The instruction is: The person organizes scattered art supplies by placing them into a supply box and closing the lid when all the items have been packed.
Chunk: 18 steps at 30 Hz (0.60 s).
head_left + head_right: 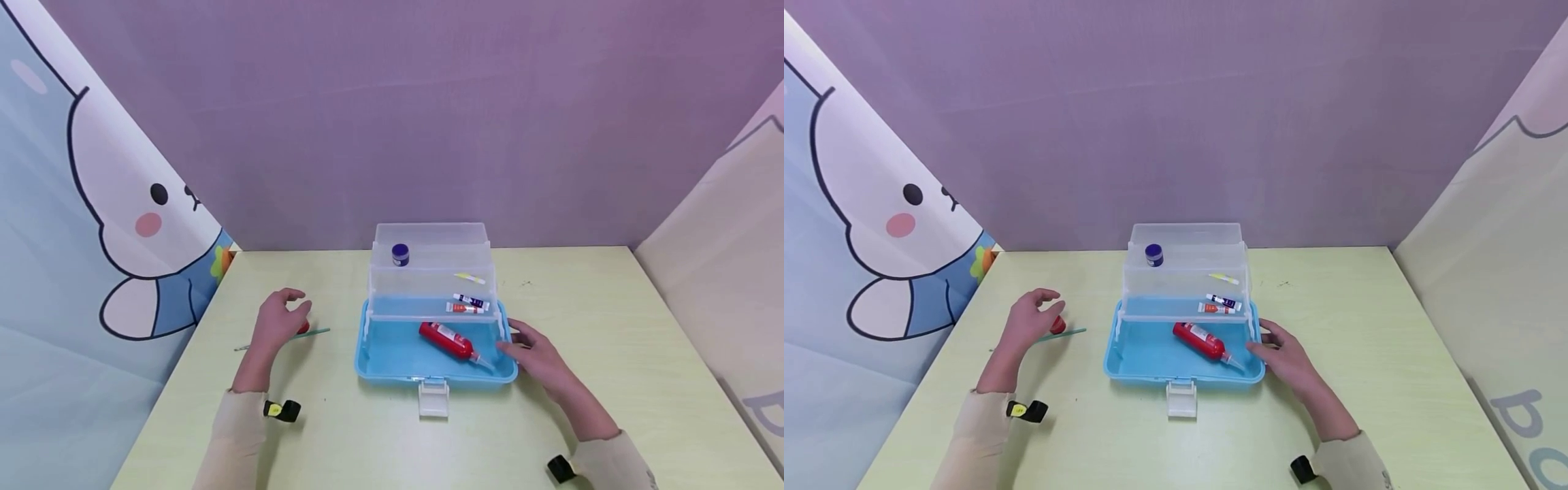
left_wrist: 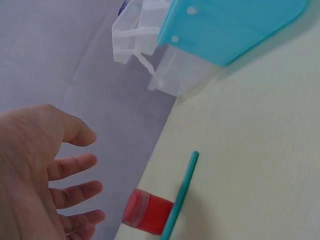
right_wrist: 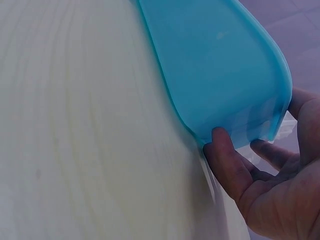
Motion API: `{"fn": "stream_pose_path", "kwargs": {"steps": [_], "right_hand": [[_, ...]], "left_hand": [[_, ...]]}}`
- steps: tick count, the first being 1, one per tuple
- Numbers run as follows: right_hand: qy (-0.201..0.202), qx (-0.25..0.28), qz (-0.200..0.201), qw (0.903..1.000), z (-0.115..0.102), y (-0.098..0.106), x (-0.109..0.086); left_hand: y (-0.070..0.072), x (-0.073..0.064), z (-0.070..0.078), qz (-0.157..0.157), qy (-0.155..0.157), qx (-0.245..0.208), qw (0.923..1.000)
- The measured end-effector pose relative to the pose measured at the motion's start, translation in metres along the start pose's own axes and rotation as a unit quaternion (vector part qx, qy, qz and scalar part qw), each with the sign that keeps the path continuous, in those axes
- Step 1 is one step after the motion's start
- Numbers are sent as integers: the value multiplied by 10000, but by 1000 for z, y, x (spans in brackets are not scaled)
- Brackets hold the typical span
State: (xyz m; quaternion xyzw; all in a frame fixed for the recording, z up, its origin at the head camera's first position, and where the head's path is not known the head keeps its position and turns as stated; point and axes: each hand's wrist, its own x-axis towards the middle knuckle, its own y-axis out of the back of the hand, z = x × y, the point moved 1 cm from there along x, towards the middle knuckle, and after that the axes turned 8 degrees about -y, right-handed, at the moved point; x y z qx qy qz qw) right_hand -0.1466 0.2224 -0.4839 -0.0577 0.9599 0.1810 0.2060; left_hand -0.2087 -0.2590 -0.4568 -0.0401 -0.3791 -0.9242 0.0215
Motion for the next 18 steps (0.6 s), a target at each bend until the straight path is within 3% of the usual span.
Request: {"fn": "stream_pose_path", "kwargs": {"steps": [11,18], "right_hand": [[7,8,-13,10000,-1,0,-2],[17,-16,25,10000,-2,0,-3]], "left_hand": [[5,-13,-20,-73,349,-26,9994],[7,-17,-25,-115,496,-59,9987]]}}
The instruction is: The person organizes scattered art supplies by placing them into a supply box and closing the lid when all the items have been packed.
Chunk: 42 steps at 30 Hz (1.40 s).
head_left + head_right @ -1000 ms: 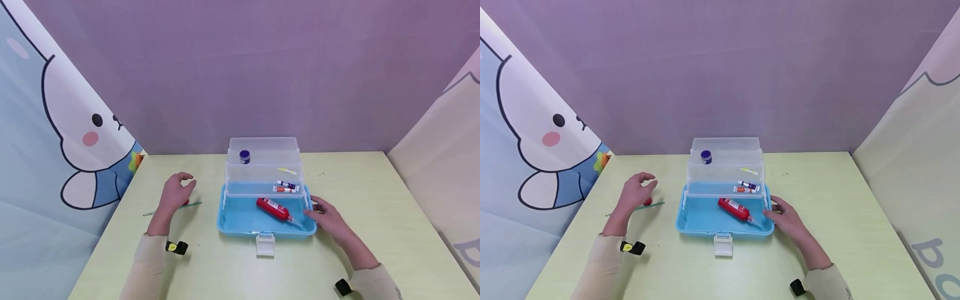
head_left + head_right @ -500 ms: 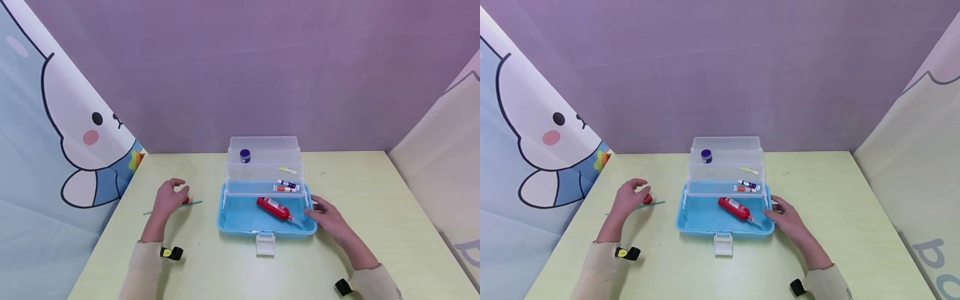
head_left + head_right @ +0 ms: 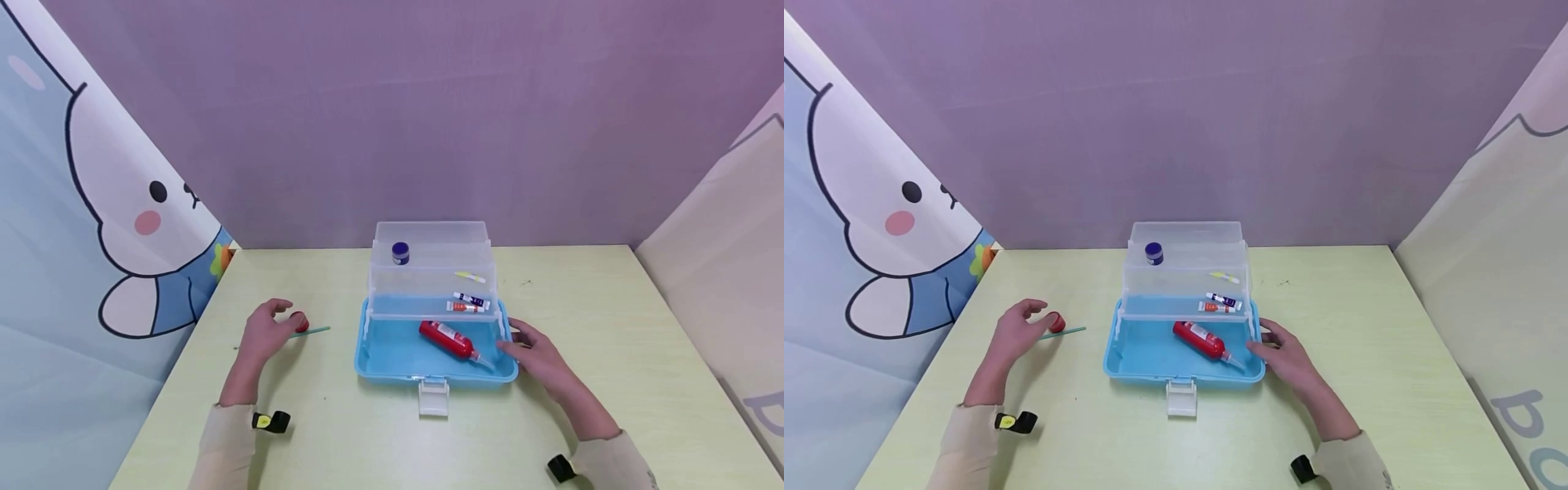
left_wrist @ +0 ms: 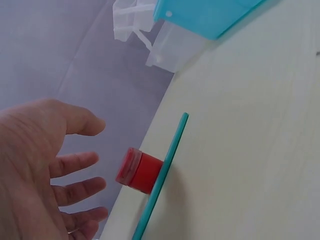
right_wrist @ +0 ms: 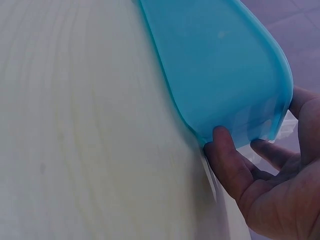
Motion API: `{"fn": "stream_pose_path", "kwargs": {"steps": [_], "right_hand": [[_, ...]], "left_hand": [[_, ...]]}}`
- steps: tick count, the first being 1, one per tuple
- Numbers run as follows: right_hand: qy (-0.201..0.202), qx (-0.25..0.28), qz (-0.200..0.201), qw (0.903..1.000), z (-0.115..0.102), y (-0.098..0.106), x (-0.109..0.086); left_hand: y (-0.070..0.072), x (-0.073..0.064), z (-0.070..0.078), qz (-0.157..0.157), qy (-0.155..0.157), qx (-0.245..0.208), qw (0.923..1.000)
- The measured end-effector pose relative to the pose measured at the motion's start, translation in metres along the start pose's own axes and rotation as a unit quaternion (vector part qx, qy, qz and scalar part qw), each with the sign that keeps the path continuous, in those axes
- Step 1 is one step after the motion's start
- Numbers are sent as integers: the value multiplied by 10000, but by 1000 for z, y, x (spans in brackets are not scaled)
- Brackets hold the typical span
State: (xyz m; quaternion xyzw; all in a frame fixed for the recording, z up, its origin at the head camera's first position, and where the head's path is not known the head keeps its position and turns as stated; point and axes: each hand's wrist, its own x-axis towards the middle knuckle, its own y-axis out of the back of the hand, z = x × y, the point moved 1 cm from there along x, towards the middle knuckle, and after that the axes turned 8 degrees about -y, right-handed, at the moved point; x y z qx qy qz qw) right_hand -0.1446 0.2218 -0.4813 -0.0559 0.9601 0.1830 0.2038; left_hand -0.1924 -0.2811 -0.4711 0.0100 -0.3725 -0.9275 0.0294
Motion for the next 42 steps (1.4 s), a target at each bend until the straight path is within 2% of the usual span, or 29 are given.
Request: {"fn": "stream_pose_path", "kwargs": {"steps": [11,23,34,42], "right_hand": [[-38,-69,35,10000,0,1,1],[-74,-83,54,9999,0,1,3],[-37,-73,50,10000,1,0,3],[-27,-110,67,9999,1,0,1]], "left_hand": [[-2,-3,-12,-40,58,87,9999],[-6,-3,-18,32,158,227,9996],[-12,-2,-23,119,110,236,9996],[-16,-3,-21,220,172,288,9992]]}}
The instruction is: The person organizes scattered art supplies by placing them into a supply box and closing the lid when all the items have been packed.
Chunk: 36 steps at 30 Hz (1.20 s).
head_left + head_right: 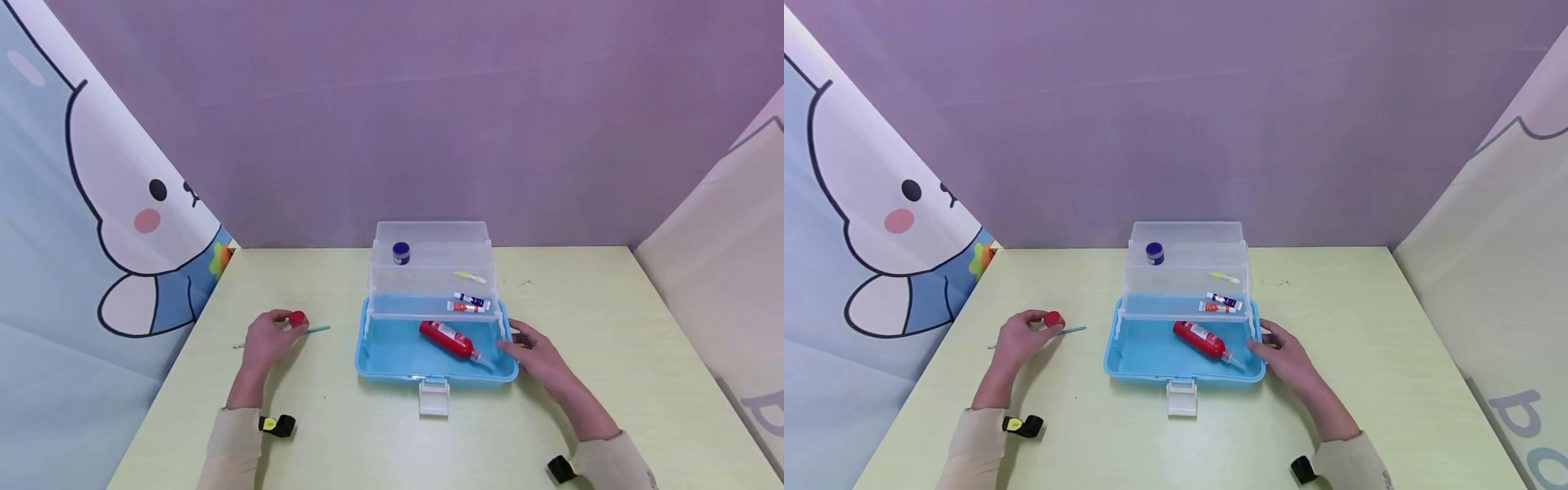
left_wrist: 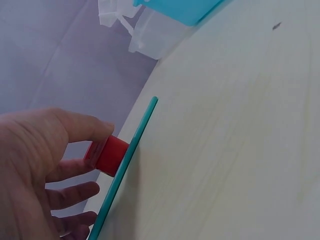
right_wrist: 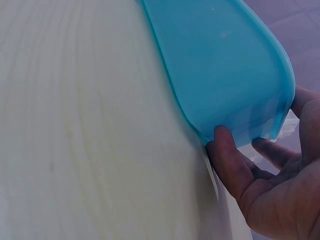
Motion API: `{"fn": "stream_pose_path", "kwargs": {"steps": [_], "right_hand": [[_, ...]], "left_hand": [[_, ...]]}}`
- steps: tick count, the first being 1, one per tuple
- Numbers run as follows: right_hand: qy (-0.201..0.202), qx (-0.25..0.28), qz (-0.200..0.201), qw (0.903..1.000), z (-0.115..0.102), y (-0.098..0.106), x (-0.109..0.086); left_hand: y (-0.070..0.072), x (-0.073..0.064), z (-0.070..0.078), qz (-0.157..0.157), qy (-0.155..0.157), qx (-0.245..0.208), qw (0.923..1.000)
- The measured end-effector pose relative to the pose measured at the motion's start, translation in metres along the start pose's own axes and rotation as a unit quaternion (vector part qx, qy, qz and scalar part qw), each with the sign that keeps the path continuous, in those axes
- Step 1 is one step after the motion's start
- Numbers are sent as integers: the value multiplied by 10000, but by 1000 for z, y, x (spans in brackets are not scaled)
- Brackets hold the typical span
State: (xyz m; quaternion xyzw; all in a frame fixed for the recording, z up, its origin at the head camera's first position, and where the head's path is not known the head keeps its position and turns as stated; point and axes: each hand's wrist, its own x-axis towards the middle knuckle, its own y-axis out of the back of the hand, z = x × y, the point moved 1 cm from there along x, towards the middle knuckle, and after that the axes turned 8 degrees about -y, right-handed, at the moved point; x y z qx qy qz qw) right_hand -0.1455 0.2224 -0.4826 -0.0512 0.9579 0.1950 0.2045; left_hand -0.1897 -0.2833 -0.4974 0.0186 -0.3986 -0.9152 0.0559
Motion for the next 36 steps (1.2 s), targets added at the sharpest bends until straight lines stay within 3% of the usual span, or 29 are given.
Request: {"fn": "stream_pose_path", "kwargs": {"steps": [15,36], "right_hand": [[60,-7,5,10000,1,1,0],[-2,49,-17,10000,2,0,2]], "left_hand": [[-5,1,3,61,245,-84,9996],[-7,1,14,234,207,-51,9995]]}}
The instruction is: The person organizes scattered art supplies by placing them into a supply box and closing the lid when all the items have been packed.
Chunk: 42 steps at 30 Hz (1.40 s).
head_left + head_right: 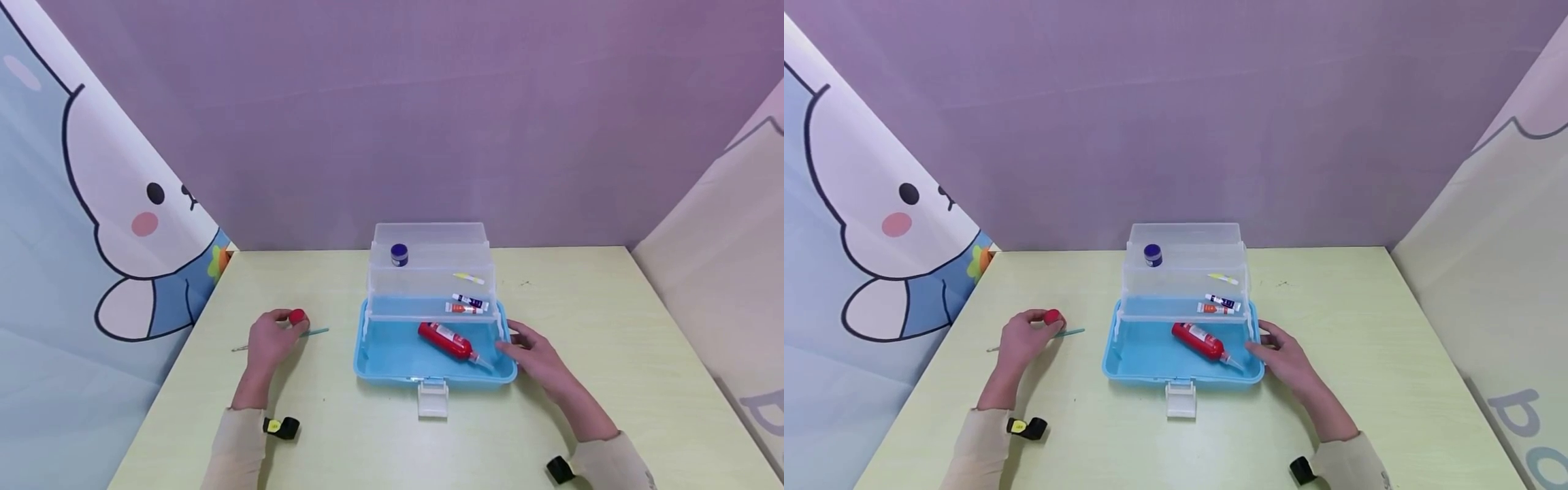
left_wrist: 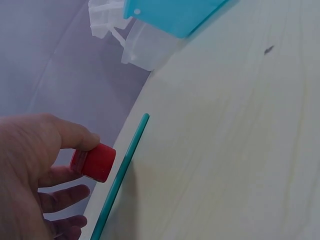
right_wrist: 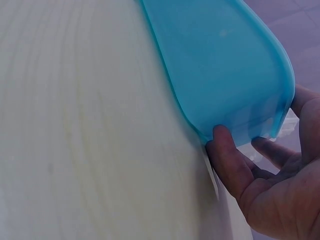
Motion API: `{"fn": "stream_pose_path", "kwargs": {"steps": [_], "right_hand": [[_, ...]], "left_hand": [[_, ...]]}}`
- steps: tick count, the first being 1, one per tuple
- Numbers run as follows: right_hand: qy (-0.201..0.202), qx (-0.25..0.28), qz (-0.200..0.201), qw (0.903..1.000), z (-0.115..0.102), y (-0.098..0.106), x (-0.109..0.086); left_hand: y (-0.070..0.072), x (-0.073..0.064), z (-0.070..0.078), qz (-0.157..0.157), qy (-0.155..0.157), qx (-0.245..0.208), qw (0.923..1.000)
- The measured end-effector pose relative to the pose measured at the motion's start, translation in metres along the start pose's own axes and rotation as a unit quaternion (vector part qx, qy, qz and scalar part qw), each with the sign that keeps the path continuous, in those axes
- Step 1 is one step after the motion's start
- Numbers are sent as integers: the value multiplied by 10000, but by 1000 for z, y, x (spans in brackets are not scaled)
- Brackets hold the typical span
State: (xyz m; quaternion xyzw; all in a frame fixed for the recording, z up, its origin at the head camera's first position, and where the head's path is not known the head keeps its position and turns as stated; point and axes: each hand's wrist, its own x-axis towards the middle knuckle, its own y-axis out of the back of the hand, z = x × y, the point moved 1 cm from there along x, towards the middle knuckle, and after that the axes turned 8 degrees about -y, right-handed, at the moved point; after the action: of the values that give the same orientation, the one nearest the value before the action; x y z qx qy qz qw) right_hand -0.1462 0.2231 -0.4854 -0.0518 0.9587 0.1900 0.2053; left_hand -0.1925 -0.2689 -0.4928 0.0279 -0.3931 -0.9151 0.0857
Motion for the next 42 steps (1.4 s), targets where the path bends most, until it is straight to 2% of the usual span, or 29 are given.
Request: {"fn": "stream_pose_path", "kwargs": {"steps": [5,16,22,31,37,42], "right_hand": [[-64,16,34,10000,0,0,-1],[-21,91,58,9999,0,-1,-1],[-15,79,98,9999,1,-1,-1],[-3,62,87,9999,-2,-2,-1],[0,71,98,9999,-1,-2,-1],[-35,87,119,9999,0,-2,-1]], "left_hand": [[-3,2,4,-80,-124,-60,9999],[-3,4,19,-47,-483,-107,9988],[-3,7,30,29,-811,-190,9965],[3,11,44,91,-1126,-118,9935],[8,13,54,26,-1192,40,9929],[12,17,64,13,-1431,162,9896]]}}
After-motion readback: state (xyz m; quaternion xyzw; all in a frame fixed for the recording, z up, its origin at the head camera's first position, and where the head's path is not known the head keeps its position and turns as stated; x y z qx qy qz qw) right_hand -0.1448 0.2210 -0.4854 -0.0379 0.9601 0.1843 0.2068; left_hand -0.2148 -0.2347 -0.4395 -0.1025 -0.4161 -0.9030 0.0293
